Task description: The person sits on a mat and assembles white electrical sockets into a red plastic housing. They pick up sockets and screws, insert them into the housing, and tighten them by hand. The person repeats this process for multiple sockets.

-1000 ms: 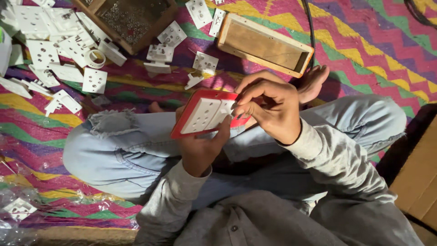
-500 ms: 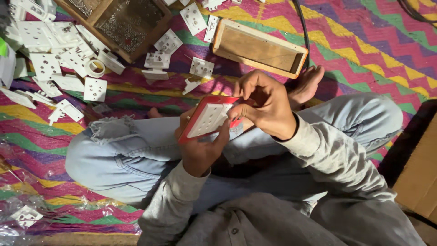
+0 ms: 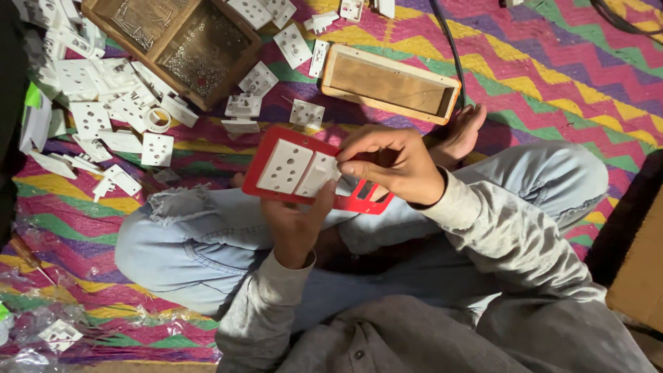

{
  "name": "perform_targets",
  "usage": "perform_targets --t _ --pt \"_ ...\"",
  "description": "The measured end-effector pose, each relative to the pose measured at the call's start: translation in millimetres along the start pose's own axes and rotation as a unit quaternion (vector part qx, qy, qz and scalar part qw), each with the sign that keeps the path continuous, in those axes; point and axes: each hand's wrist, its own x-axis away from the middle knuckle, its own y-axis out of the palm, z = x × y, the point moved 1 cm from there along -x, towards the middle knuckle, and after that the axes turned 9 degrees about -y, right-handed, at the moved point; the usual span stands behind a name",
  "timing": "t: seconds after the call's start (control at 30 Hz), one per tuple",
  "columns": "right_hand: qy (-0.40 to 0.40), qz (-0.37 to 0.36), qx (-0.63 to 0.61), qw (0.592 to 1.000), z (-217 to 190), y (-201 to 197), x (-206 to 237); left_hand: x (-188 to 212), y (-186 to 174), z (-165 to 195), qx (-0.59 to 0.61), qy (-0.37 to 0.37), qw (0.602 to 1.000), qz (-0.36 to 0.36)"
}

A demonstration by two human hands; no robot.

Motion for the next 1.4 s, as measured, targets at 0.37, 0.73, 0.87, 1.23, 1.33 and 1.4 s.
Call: perform_targets --t 0.37,0.73,0.87,1.23,1.33,1.4 --pt "0.018 0.029 -0.046 0.998 3.0 -8.0 0.1 -2.6 0.5 -3.2 0.006 -0.011 1.0 -0.026" --pt "-0.002 0.025 -0.045 0.999 3.5 -12.0 -1.3 1.4 2.7 -7.9 -0.011 0.026 0.999 -0.029" --pt "-0.004 0.021 -0.049 0.999 3.9 -9.6 -0.2 -1.2 3.9 -11.3 0.02 0.001 1.0 -0.018" --pt "0.007 0.04 -0.081 0.996 9.5 -11.3 1.0 -7.1 2.1 -9.5 0.05 -0.024 0.998 -0.04" --pt "-0.009 0.032 -0.093 0.995 2.3 -7.8 -2.2 -9.9 3.2 -12.3 0.031 -0.008 0.998 -0.049" --pt "-0.008 0.032 -0.083 0.996 -5.2 -4.4 -4.6 -12.4 3.7 -13.0 0.048 -0.017 0.998 -0.047"
